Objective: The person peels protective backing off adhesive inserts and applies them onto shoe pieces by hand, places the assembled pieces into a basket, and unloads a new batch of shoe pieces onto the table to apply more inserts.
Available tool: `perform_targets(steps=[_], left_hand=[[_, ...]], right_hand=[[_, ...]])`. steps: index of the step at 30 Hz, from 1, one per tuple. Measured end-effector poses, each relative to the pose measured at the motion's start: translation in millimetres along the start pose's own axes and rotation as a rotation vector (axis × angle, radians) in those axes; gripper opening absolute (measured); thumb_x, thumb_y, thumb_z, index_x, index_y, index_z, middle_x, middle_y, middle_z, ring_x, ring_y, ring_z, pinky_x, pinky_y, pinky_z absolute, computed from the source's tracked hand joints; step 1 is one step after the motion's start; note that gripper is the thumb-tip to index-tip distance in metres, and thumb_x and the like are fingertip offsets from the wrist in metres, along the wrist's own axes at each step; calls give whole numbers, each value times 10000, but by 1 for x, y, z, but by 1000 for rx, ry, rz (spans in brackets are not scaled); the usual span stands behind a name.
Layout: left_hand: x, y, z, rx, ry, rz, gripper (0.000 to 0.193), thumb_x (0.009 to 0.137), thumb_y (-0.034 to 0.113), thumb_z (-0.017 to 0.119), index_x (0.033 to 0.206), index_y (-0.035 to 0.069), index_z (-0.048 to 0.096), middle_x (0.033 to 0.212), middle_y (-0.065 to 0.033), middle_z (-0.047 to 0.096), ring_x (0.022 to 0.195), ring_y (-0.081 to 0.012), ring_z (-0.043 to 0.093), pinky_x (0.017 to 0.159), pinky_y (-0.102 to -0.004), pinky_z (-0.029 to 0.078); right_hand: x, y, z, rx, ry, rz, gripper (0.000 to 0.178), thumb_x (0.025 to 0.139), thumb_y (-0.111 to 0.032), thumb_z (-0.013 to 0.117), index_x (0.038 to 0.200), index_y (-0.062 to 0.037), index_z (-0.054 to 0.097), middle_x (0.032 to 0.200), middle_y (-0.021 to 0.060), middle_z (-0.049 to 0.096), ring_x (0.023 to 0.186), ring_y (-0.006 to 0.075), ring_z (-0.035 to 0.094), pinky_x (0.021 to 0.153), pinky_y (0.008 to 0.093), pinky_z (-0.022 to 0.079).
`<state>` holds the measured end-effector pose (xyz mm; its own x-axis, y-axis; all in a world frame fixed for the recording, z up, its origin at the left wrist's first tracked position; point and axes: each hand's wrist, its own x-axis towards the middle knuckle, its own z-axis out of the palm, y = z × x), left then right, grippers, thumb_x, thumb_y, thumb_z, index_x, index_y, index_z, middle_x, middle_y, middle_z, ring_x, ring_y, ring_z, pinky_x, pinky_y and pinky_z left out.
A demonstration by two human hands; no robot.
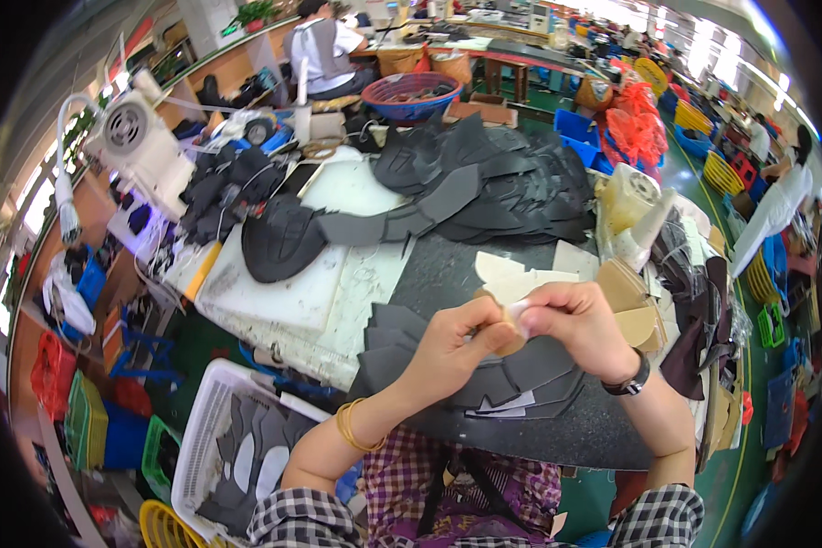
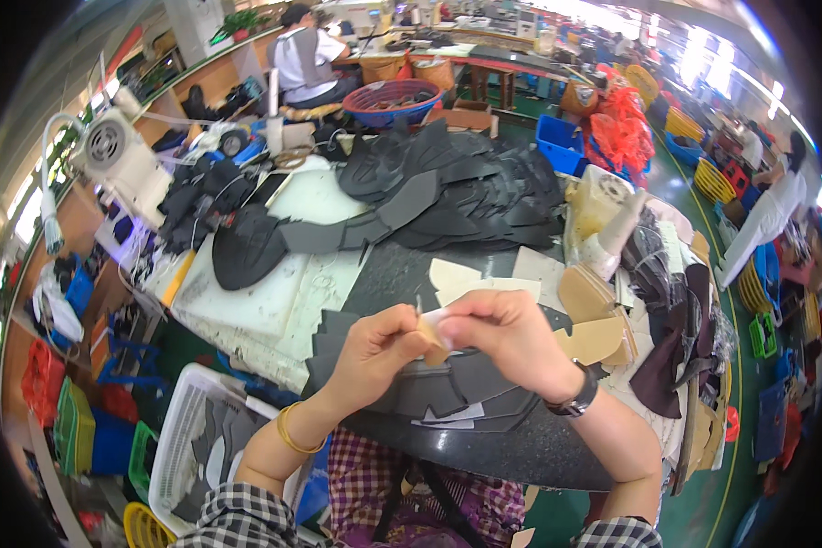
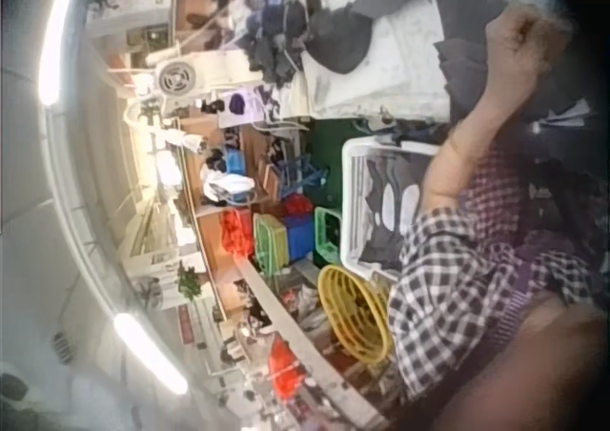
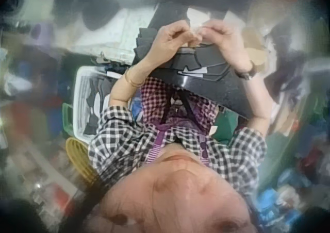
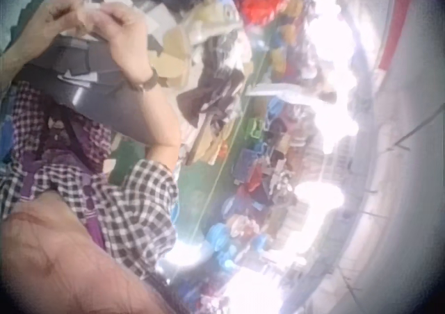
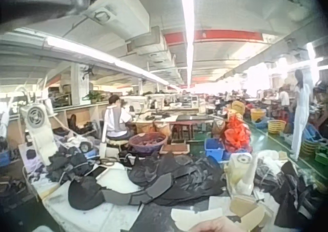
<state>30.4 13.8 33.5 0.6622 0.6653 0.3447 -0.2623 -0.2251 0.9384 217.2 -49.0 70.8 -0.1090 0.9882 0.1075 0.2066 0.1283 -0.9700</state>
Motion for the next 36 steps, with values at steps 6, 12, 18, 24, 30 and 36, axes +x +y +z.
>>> perform_targets(steps=[6, 12, 18, 24, 30, 36], left_hand=[[-33, -5, -20, -847, 158, -53, 141, 920, 164, 524, 823, 65, 552, 1109, -84, 548, 1019, -161, 532, 893, -312, 419], [-97, -13, -62, -1193, 45, 137, 208, 939, 280, 445, 866, 97, 513, 952, -67, 638, 960, -188, 597, 886, -355, 462], [-145, 16, -67, 285, -854, -654, 260, 874, 325, 603, 930, 71, 617, 777, -70, 661, 744, -180, 644, 687, -342, 508], [-73, 45, -41, 706, 124, 240, 346, 861, 165, 605, 1167, 24, 528, 1221, -164, 536, 1145, -314, 498, 977, -387, 373], [-26, 1, -27, 795, 117, 281, 434, 885, 246, 585, 1261, 60, 473, 1302, -176, 473, 1250, -326, 406, 1049, -445, 291], [-19, -15, -28, 299, -194, -227, 184, 908, 198, 553, 1001, 47, 604, 983, -87, 628, 911, -252, 595, 815, -341, 453]], right_hand=[[-9, -12, 5, 450, 5, 269, 192, 994, -200, 413, 1080, -30, 435, 839, 155, 658, 768, 257, 688, 614, 305, 573], [-42, -12, -40, 284, -229, 499, 165, 998, -203, 392, 1042, -48, 429, 711, 159, 641, 635, 267, 678, 512, 288, 540], [-52, -26, -44, -341, -103, 104, 145, 969, -112, 432, 902, -19, 521, 664, 57, 608, 582, 126, 613, 539, 234, 484], [-34, -32, -11, -389, -154, 148, 198, 968, -130, 452, 848, -1, 542, 646, 33, 604, 576, 104, 600, 550, 230, 472], [-38, -23, -19, -294, -211, 175, 201, 973, -131, 444, 856, -2, 544, 652, 36, 609, 586, 106, 603, 557, 232, 475], [-30, -10, -25, -121, -208, 196, 201, 959, -154, 481, 884, 8, 573, 722, 44, 618, 622, 106, 591, 581, 232, 463]])
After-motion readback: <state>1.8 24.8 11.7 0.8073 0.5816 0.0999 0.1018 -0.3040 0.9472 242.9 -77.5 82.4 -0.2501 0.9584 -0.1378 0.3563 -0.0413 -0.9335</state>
